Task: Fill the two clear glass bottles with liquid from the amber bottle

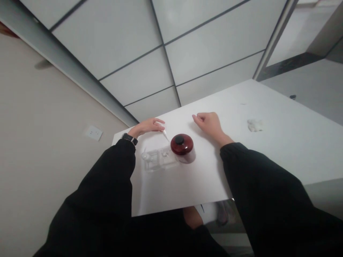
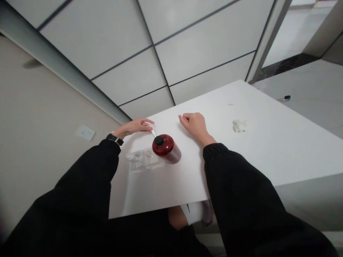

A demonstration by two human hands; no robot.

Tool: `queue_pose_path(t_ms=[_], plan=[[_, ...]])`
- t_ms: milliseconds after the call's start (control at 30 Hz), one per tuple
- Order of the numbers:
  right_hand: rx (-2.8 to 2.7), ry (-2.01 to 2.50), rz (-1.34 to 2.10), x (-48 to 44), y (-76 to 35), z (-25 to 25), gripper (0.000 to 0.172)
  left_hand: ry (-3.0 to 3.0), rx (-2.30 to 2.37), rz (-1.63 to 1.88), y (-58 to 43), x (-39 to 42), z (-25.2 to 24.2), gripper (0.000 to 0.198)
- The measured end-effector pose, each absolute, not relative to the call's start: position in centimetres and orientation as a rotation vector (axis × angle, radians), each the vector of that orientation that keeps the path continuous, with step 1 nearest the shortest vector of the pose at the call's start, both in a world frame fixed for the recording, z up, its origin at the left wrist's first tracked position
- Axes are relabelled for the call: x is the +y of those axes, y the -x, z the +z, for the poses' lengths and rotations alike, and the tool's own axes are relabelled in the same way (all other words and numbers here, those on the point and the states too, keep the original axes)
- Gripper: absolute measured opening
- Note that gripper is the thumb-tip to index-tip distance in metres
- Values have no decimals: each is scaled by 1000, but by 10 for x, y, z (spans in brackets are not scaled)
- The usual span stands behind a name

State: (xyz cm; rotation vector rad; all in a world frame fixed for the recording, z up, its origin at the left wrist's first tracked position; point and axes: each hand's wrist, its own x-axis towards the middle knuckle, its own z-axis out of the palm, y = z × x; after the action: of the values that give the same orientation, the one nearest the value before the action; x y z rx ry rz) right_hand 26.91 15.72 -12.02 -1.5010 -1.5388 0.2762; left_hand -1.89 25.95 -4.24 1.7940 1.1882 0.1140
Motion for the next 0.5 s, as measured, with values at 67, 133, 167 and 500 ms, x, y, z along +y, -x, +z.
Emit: queue_pose_path(t_ms=[67,133,167,500], plan=[[-1539,1502,276,158,-269,-120,50,-1801,1178,70,14,265,-51,61],[-1543,1501,278,158,-269,-120,50,-1821,1180,51,11,267,-55,54],[-1546,1501,279,158,-269,-120,50,-1837,1188,59,12,267,-54,51],[-1540,1484,274,158,-267,-122,50,-1890,1232,562,103,147,-15,70]])
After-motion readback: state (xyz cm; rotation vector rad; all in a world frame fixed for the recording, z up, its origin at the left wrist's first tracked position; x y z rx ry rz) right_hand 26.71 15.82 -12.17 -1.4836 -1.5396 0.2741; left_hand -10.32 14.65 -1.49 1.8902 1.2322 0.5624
